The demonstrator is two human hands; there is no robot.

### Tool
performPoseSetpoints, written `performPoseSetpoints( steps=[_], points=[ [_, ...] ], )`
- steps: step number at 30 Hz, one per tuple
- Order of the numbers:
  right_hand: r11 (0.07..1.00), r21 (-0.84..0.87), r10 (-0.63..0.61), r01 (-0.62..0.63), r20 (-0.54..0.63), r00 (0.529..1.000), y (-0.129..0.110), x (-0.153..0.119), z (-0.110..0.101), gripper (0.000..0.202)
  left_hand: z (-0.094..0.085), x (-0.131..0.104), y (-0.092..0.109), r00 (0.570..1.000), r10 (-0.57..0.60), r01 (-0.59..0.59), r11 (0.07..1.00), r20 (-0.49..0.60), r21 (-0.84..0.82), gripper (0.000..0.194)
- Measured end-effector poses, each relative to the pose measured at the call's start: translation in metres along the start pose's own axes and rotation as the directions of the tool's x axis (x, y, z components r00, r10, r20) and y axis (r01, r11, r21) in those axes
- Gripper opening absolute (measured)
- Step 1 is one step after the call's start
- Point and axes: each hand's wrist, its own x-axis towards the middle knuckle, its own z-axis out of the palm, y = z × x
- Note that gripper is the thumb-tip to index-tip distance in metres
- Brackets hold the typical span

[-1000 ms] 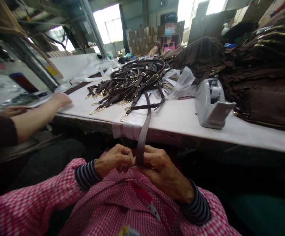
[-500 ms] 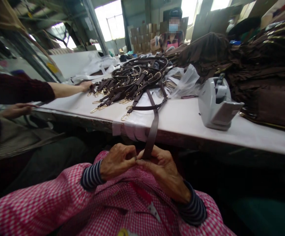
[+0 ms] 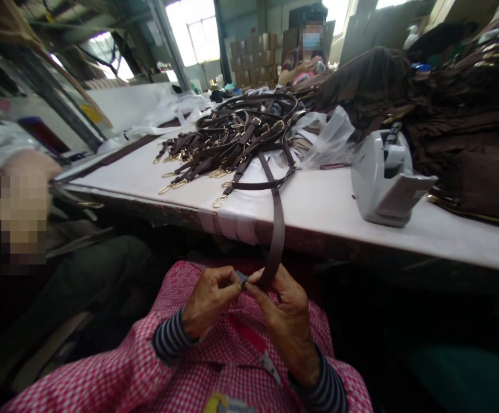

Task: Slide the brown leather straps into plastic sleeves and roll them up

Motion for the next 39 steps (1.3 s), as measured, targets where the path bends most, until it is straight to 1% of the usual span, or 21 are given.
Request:
performPoseSetpoints(
  steps=[2,3,6,8,10,11,13,16,17,19,21,23,26,28,30,32,34,35,36,37,39],
  points=[
    [0.994,-0.057,-0.081,0.09,0.149,0.986,-0.003,0.003,-0.008,0.011,-0.002,0.001,0.002,0.999,-0.032,0.033,0.997,0.016,-0.073,0.011],
    [0.987,-0.078,-0.123,0.144,0.23,0.965,-0.007,0.006,-0.012,0.014,-0.004,0.001,0.005,0.999,-0.034,0.037,0.995,0.026,-0.093,0.011],
    [0.949,-0.098,-0.226,0.298,0.445,0.867,-0.023,0.019,-0.021,0.022,-0.013,0.005,0.024,0.998,-0.001,0.007,0.996,0.062,-0.091,0.012],
    [0.924,-0.083,-0.277,0.373,0.527,0.803,-0.034,0.03,-0.024,0.026,-0.019,0.007,0.038,0.993,0.045,-0.038,0.997,0.112,-0.061,0.012],
    [0.915,-0.074,-0.291,0.396,0.557,0.778,-0.043,0.04,-0.026,0.027,-0.024,0.009,0.051,0.981,0.093,-0.086,0.995,0.168,-0.048,0.013],
    [0.922,-0.068,-0.282,0.38,0.555,0.783,-0.047,0.046,-0.027,0.025,-0.026,0.01,0.057,0.977,0.108,-0.099,0.993,0.184,-0.058,0.013],
    [0.956,-0.041,-0.228,0.292,0.524,0.82,-0.052,0.058,-0.027,0.018,-0.033,0.014,0.067,0.976,0.106,-0.087,0.991,0.191,-0.103,0.013],
    [0.995,0.075,-0.1,0.073,0.468,0.878,-0.059,0.075,-0.026,0.005,-0.044,0.023,0.082,0.969,0.069,-0.032,0.987,0.236,-0.158,0.013],
    [0.994,0.107,-0.067,0.019,0.467,0.882,-0.063,0.082,-0.025,0.003,-0.048,0.026,0.088,0.961,0.065,-0.022,0.987,0.269,-0.158,0.015],
    [0.99,0.138,-0.057,-0.013,0.489,0.87,-0.071,0.096,-0.022,0.008,-0.056,0.033,0.101,0.941,0.082,-0.039,0.99,0.329,-0.136,0.019],
    [0.991,0.134,-0.078,0.008,0.529,0.845,-0.083,0.113,-0.02,0.015,-0.064,0.04,0.117,0.924,0.13,-0.093,0.989,0.36,-0.118,0.02],
    [0.99,0.116,-0.127,0.077,0.541,0.831,-0.095,0.13,-0.019,0.019,-0.073,0.045,0.134,0.907,0.168,-0.131,0.984,0.387,-0.122,0.018],
    [0.957,0.034,-0.267,0.29,0.503,0.822,-0.11,0.15,-0.02,0.032,-0.086,0.048,0.156,0.88,0.19,-0.148,0.981,0.436,-0.128,0.014],
    [0.929,-0.032,-0.309,0.37,0.487,0.817,-0.113,0.156,-0.021,0.043,-0.092,0.048,0.166,0.869,0.221,-0.176,0.974,0.442,-0.142,0.014],
    [0.931,-0.08,-0.283,0.355,0.457,0.844,-0.112,0.156,-0.021,0.048,-0.094,0.046,0.169,0.878,0.277,-0.217,0.957,0.391,-0.191,0.015],
    [0.952,-0.087,-0.24,0.295,0.391,0.889,-0.109,0.152,-0.019,0.049,-0.092,0.041,0.164,0.908,0.335,-0.285,0.934,0.251,-0.217,0.017],
    [0.975,-0.049,-0.19,0.215,0.31,0.932,-0.106,0.149,-0.016,0.045,-0.087,0.034,0.154,0.915,0.392,-0.377,0.914,0.09,-0.149,0.019],
    [0.985,-0.02,-0.159,0.171,0.271,0.949,-0.105,0.148,-0.015,0.043,-0.084,0.029,0.147,0.903,0.429,-0.425,0.902,0.036,-0.075,0.019],
    [0.991,0.009,-0.129,0.131,0.235,0.963,-0.104,0.148,-0.013,0.04,-0.08,0.025,0.141,0.88,0.475,-0.475,0.88,0.01,0.025,0.019],
    [0.994,0.036,-0.107,0.102,0.199,0.974,-0.104,0.148,-0.011,0.038,-0.077,0.02,0.134,0.847,0.531,-0.527,0.839,0.003,0.137,0.018],
    [0.994,0.077,-0.089,0.078,0.153,0.984,-0.103,0.15,-0.007,0.038,-0.071,0.015,0.124,0.75,0.661,-0.621,0.695,0.019,0.364,0.013]
  ],
)
